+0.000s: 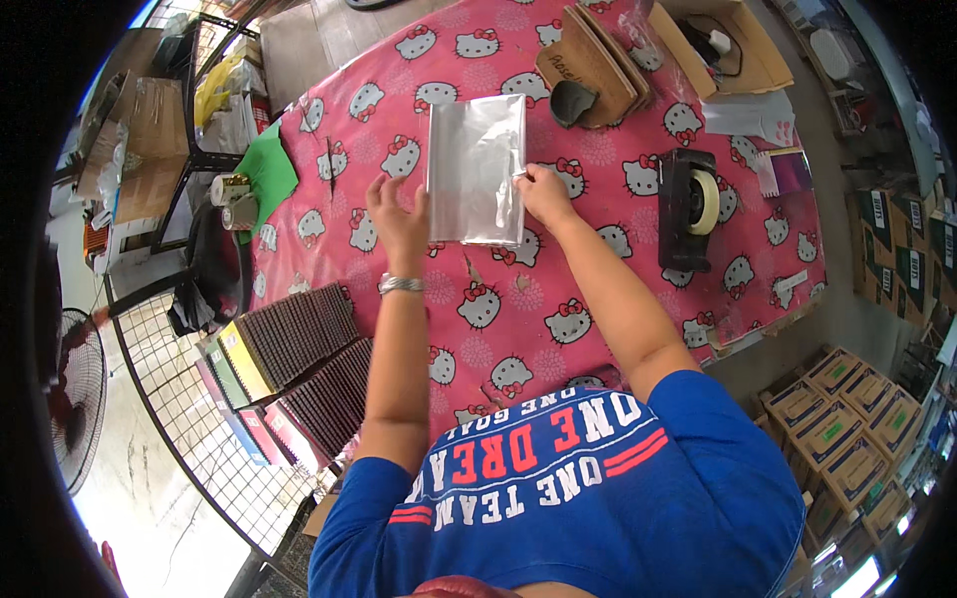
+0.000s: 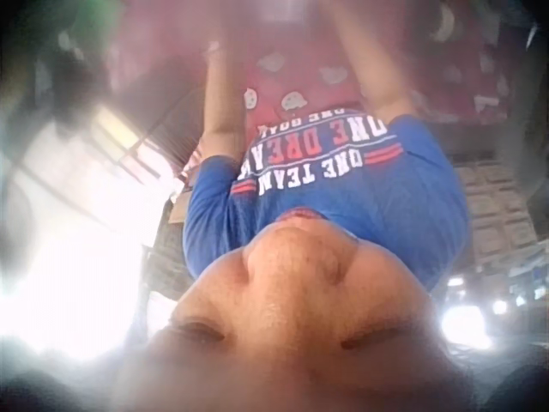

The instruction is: The person organizes stacks of colorful notebooks on a table, places a stack into a clear plastic bag, and then seals the bag with tape.

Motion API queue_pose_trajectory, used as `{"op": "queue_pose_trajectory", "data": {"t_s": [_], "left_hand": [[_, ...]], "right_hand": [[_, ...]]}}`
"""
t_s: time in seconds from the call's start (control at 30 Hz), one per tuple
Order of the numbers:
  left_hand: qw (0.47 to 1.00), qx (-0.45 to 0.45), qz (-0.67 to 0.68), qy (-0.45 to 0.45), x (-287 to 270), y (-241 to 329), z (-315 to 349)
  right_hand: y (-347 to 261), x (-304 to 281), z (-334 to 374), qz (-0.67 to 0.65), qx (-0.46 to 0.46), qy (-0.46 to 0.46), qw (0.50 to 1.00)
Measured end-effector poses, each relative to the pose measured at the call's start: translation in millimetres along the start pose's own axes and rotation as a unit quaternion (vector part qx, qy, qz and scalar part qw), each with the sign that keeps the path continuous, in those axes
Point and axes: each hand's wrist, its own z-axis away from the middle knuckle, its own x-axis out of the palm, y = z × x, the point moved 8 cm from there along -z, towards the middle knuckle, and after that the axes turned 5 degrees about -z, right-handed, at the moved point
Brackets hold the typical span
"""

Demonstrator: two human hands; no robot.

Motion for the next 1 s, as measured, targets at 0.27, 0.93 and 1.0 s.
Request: {"op": "queue_pose_trajectory", "data": {"t_s": [0.27,0.93,1.0], "left_hand": [[0.949,0.093,-0.084,-0.288,108.5,22.9,105.6],[0.948,0.024,-0.185,-0.258,94.6,36.5,81.7],[0.938,0.033,-0.211,-0.274,90.9,38.9,77.4]], "right_hand": [[20.5,9.8,5.8,0.079,0.035,-0.072,0.994],[23.2,12.8,-2.7,0.100,-0.010,-0.070,0.992],[22.1,14.0,-3.0,0.092,-0.004,-0.067,0.993]]}}
